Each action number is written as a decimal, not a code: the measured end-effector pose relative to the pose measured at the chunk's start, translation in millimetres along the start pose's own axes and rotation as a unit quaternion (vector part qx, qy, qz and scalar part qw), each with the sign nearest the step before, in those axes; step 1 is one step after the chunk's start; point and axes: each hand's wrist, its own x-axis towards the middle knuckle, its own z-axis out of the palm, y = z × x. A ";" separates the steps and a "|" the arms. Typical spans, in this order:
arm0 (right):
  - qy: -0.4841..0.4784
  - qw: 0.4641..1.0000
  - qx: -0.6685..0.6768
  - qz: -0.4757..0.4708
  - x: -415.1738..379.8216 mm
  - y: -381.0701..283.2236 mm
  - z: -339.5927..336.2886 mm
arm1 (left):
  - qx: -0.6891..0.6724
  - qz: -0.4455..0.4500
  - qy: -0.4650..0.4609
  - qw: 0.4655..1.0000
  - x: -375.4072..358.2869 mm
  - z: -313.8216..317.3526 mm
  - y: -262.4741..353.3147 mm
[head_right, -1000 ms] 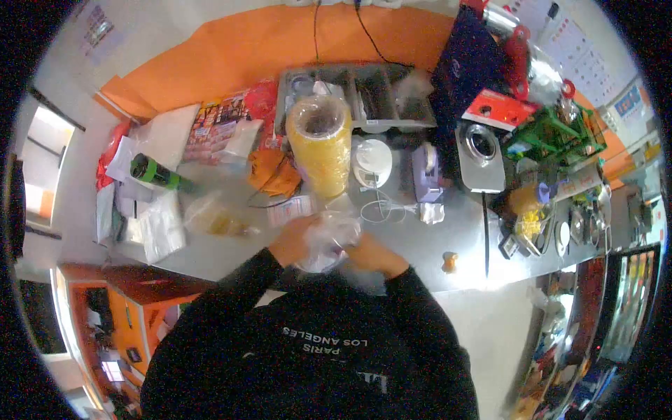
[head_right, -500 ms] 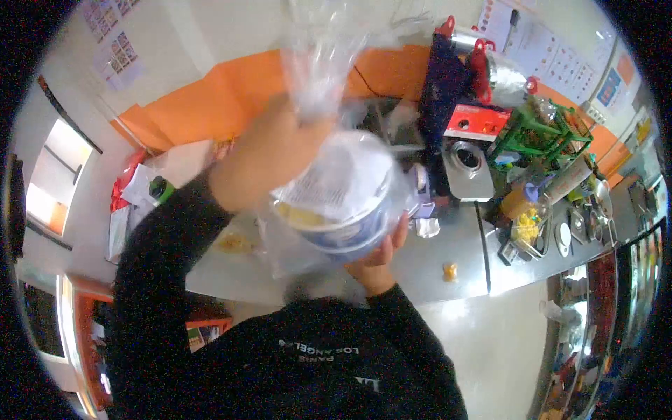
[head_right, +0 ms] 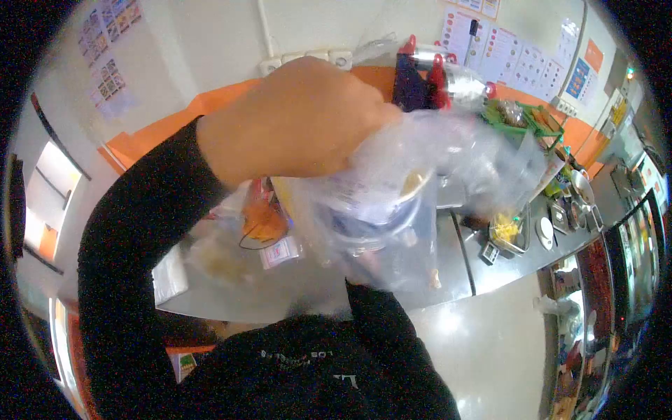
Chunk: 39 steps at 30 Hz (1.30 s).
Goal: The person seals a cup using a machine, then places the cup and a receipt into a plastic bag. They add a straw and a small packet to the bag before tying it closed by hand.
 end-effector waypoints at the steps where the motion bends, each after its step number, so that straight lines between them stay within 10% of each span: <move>1: -0.036 0.999 0.008 0.017 -1.8 0.5 6.4 | -0.010 0.015 -0.015 1.000 -3.0 4.4 0.2; 6: -0.296 0.944 0.067 0.127 -23.4 8.3 40.1 | -0.083 0.067 -0.056 0.993 -47.6 39.0 2.5; 13: -0.644 0.708 0.141 0.253 -45.8 37.4 48.2 | -0.256 -0.031 -0.179 0.949 -149.9 84.4 52.0; 17: -0.613 0.640 0.114 0.448 -11.8 86.1 -7.5 | -0.247 -0.209 -0.196 0.926 -213.7 117.4 79.6; 19: -0.477 0.706 0.103 0.514 24.4 119.6 -43.0 | -0.247 -0.277 -0.180 0.911 -241.3 145.8 101.0; 25: -0.249 0.903 -0.196 0.290 198.3 194.3 -96.2 | -0.262 -0.445 -0.244 0.821 -271.6 206.5 162.1; 31: -0.730 0.609 -0.276 0.140 218.4 215.8 -53.6 | -0.262 -0.593 -0.134 0.749 -281.0 235.9 210.5; 34: -0.601 0.698 -0.388 -0.026 125.5 245.9 -65.6 | -0.240 -0.619 -0.076 0.744 -279.8 239.7 223.7; 39: -0.466 0.758 -0.456 -0.013 21.0 246.7 -89.3 | -0.187 -0.657 -0.131 0.719 -323.6 274.7 270.2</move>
